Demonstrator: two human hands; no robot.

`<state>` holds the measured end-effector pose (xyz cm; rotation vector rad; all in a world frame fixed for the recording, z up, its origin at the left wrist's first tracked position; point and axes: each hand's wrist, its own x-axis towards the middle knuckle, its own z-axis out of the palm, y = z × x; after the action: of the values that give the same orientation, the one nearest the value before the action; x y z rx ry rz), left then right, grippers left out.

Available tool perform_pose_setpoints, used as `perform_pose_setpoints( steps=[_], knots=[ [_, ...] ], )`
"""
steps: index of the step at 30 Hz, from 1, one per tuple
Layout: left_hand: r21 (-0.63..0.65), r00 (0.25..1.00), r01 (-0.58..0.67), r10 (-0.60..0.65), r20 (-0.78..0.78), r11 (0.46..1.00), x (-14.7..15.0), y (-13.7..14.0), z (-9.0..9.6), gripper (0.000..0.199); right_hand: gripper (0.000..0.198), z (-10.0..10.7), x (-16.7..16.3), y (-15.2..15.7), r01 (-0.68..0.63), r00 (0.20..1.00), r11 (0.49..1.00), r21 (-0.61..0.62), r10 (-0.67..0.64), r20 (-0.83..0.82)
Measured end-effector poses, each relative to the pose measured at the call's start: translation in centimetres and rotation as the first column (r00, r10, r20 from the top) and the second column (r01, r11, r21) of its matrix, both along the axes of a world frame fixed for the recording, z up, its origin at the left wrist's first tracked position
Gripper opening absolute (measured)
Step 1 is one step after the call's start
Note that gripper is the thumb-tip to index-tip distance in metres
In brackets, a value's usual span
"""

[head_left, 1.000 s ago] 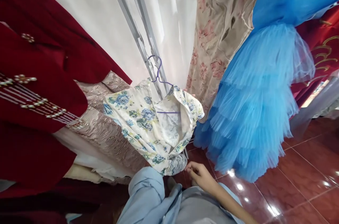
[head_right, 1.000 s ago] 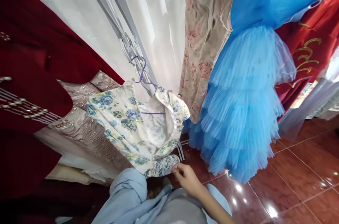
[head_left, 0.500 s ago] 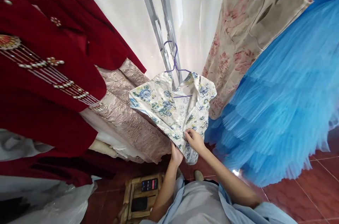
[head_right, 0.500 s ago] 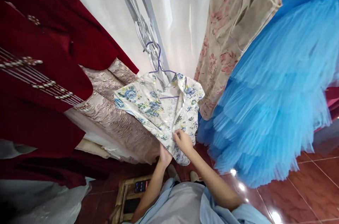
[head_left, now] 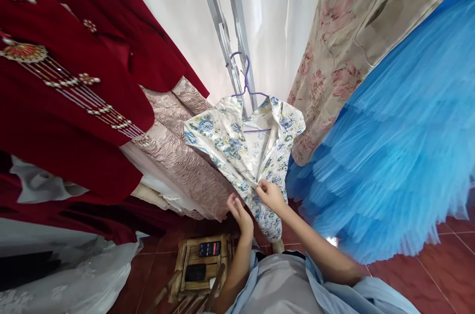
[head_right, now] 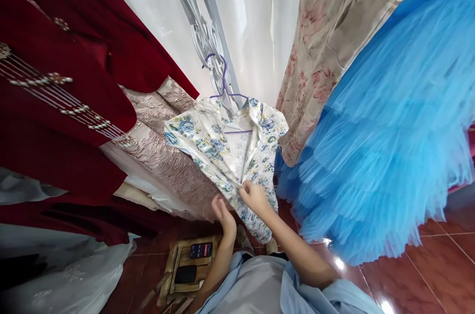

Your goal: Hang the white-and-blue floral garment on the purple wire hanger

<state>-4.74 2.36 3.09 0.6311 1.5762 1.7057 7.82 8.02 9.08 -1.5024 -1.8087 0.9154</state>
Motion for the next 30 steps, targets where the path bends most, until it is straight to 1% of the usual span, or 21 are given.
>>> perform_pose_setpoints(
  steps=[1, 2, 3, 4, 5, 6, 7, 10, 12, 13, 14, 15, 18, 19, 20, 23, 25, 27, 29, 30],
  knots=[
    [0.038, 0.978, -0.051, 0.057, -0.199, 0.998, -0.3, -0.3, 0.5, 0.043, 0.019, -0.1, 0.3, -0.3, -0.040, 0.999, 0.999, 0.031, 0.040, 0.023],
    [0.071, 0.930, -0.035, 0.059, -0.363, 0.997, -0.5, -0.5, 0.9, 0.037, 0.020, -0.1, 0.7, -0.5, -0.085, 0.995, 0.995, 0.060, 0.082, 0.053],
    [0.086, 0.876, 0.031, 0.014, -0.482, 0.996, -0.6, -0.5, 1.4, 0.032, 0.020, 0.0, 1.1, -0.6, -0.132, 0.988, 0.987, 0.086, 0.125, 0.092],
    [0.076, 0.829, 0.138, -0.073, -0.554, 0.988, -0.5, -0.5, 1.9, 0.028, 0.020, 0.2, 1.6, -0.7, -0.182, 0.977, 0.977, 0.110, 0.166, 0.137],
    [0.062, 0.789, 0.225, -0.144, -0.597, 0.972, -0.3, -0.2, 2.4, 0.024, 0.020, 0.5, 2.0, -0.5, -0.237, 0.960, 0.963, 0.132, 0.211, 0.185],
    [0.052, 0.759, 0.280, -0.188, -0.623, 0.959, 0.0, 0.1, 2.8, 0.021, 0.020, 1.0, 2.5, -0.3, -0.299, 0.937, 0.941, 0.156, 0.259, 0.234],
    [0.048, 0.743, 0.308, -0.208, -0.636, 0.950, 0.4, 0.5, 3.2, 0.018, 0.020, 1.6, 2.9, 0.1, -0.367, 0.908, 0.913, 0.181, 0.309, 0.281],
    [0.057, 0.719, 0.328, -0.211, -0.662, 0.943, 1.6, 1.7, 4.1, 0.013, 0.022, 3.9, 4.1, 1.7, -0.550, 0.808, 0.795, 0.256, 0.429, 0.405],
    [0.064, 0.690, 0.344, -0.207, -0.693, 0.937, 2.2, 2.1, 4.6, 0.013, 0.023, 5.7, 4.6, 3.1, -0.629, 0.751, 0.716, 0.303, 0.458, 0.476],
    [0.066, 0.674, 0.357, -0.208, -0.709, 0.932, 2.4, 2.2, 4.8, 0.013, 0.024, 6.7, 4.8, 3.9, -0.647, 0.734, 0.689, 0.326, 0.449, 0.509],
    [0.065, 0.659, 0.374, -0.216, -0.721, 0.925, 2.5, 2.1, 5.0, 0.013, 0.025, 7.8, 4.9, 4.8, -0.649, 0.730, 0.674, 0.352, 0.423, 0.537],
    [0.063, 0.646, 0.395, -0.228, -0.728, 0.917, 2.5, 1.8, 5.0, 0.013, 0.025, 9.0, 5.0, 5.7, -0.634, 0.738, 0.671, 0.383, 0.378, 0.558],
    [0.066, 0.633, 0.436, -0.254, -0.731, 0.897, 2.2, 0.8, 4.8, 0.015, 0.027, 13.5, 4.7, 8.8, -0.509, 0.809, 0.690, 0.515, 0.178, 0.561],
    [0.073, 0.637, 0.434, -0.249, -0.730, 0.898, 2.0, 0.4, 4.7, 0.016, 0.028, 15.2, 4.5, 9.9, -0.465, 0.831, 0.680, 0.567, 0.115, 0.544],
    [0.081, 0.641, 0.428, -0.238, -0.729, 0.900, 1.8, 0.0, 4.6, 0.017, 0.028, 17.0, 4.3, 11.0, -0.433, 0.848, 0.658, 0.616, 0.066, 0.526],
    [0.107, 0.629, 0.419, -0.203, -0.751, 0.902, 1.4, -0.6, 4.3, 0.018, 0.027, 22.1, 3.5, 14.0, -0.378, 0.875, 0.564, 0.734, -0.041, 0.482],
    [0.112, 0.602, 0.440, -0.201, -0.772, 0.891, 1.3, -0.7, 4.2, 0.017, 0.025, 24.7, 3.0, 15.4, -0.349, 0.883, 0.514, 0.784, -0.100, 0.458],
    [0.098, 0.580, 0.477, -0.229, -0.782, 0.874, 1.1, -0.4, 4.1, 0.017, 0.022, 26.3, 2.7, 16.2, -0.338, 0.890, 0.471, 0.815, -0.123, 0.440],
    [0.080, 0.561, 0.540, -0.287, -0.777, 0.838, 0.5, 0.5, 4.5, 0.015, 0.020, 26.8, 2.5, 16.2, -0.335, 0.901, 0.428, 0.839, -0.115, 0.418],
    [0.084, 0.552, 0.575, -0.310, -0.774, 0.814, 0.1, 1.2, 5.1, 0.012, 0.020, 26.7, 2.5, 16.1, -0.322, 0.912, 0.409, 0.854, -0.110, 0.396]
  ],
)
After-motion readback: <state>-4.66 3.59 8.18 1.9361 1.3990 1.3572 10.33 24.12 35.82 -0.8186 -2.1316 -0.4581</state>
